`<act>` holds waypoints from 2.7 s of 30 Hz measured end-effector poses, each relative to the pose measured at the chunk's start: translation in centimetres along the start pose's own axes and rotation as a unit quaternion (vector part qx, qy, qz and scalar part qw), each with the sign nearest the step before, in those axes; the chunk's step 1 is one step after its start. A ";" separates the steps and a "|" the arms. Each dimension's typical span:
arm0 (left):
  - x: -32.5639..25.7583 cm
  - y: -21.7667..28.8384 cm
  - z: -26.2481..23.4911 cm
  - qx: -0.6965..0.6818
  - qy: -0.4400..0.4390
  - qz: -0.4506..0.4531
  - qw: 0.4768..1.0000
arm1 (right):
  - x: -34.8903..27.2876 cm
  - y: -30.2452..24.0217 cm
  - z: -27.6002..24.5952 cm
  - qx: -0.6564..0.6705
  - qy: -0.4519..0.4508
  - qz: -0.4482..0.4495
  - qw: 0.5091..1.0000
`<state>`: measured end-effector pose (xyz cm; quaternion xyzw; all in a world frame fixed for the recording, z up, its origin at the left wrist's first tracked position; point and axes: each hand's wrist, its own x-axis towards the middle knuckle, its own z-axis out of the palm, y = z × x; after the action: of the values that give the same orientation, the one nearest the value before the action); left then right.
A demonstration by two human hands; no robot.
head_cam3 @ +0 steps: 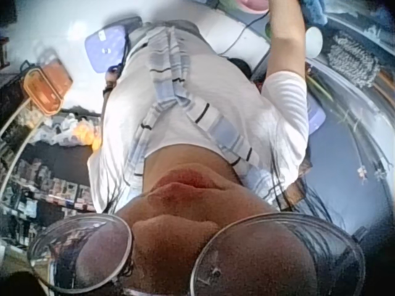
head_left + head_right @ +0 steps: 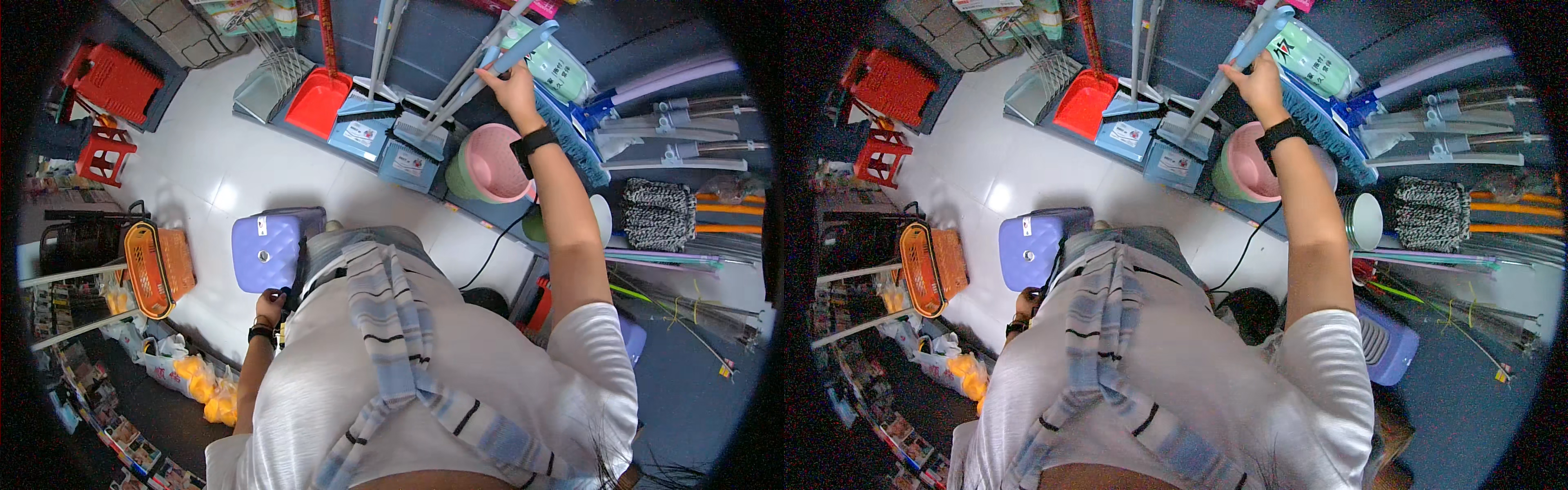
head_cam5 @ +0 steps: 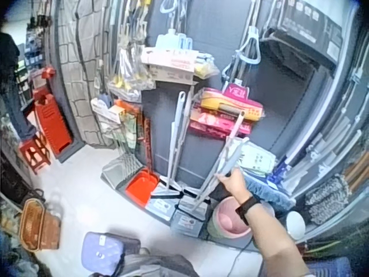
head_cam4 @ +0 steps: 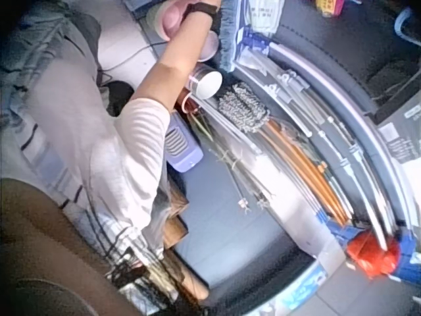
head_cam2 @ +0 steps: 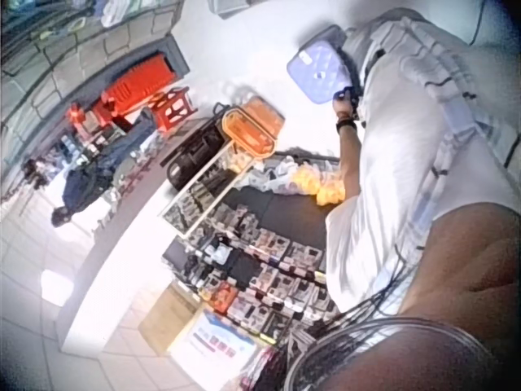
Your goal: Attaching a cleaning cloth to a mop head and organizing cleaning supplies in a store aisle.
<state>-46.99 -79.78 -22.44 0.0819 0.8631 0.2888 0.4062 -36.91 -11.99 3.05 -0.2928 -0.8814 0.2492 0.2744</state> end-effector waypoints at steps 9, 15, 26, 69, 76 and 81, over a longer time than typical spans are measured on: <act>-0.2 -0.3 0.6 0.024 0.005 0.020 0.999 | -0.1 1.9 -1.5 -0.031 -0.008 -0.076 0.997; -0.5 0.5 1.1 -0.036 -0.008 0.012 0.999 | 0.7 3.9 -2.1 0.016 -0.035 -0.020 0.999; -2.1 0.5 1.8 0.017 0.002 -0.020 1.000 | 2.9 2.2 -0.8 -0.090 -0.087 0.062 0.990; 1.4 -1.2 2.5 -0.141 -0.019 0.017 0.990 | 4.4 1.0 -2.4 -0.079 0.135 0.041 0.987; 1.8 5.0 0.3 0.026 -0.020 -0.021 0.999 | -2.7 -25.0 -13.8 0.110 0.212 -0.372 0.897; 2.2 5.4 -0.5 0.033 0.003 -0.087 0.996 | -7.5 -31.5 -18.5 0.127 0.099 -0.499 0.852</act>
<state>-49.30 -74.73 -20.60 0.0195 0.8771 0.2240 0.4245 -32.13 -33.86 32.83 0.2008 -0.8380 0.1580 0.4821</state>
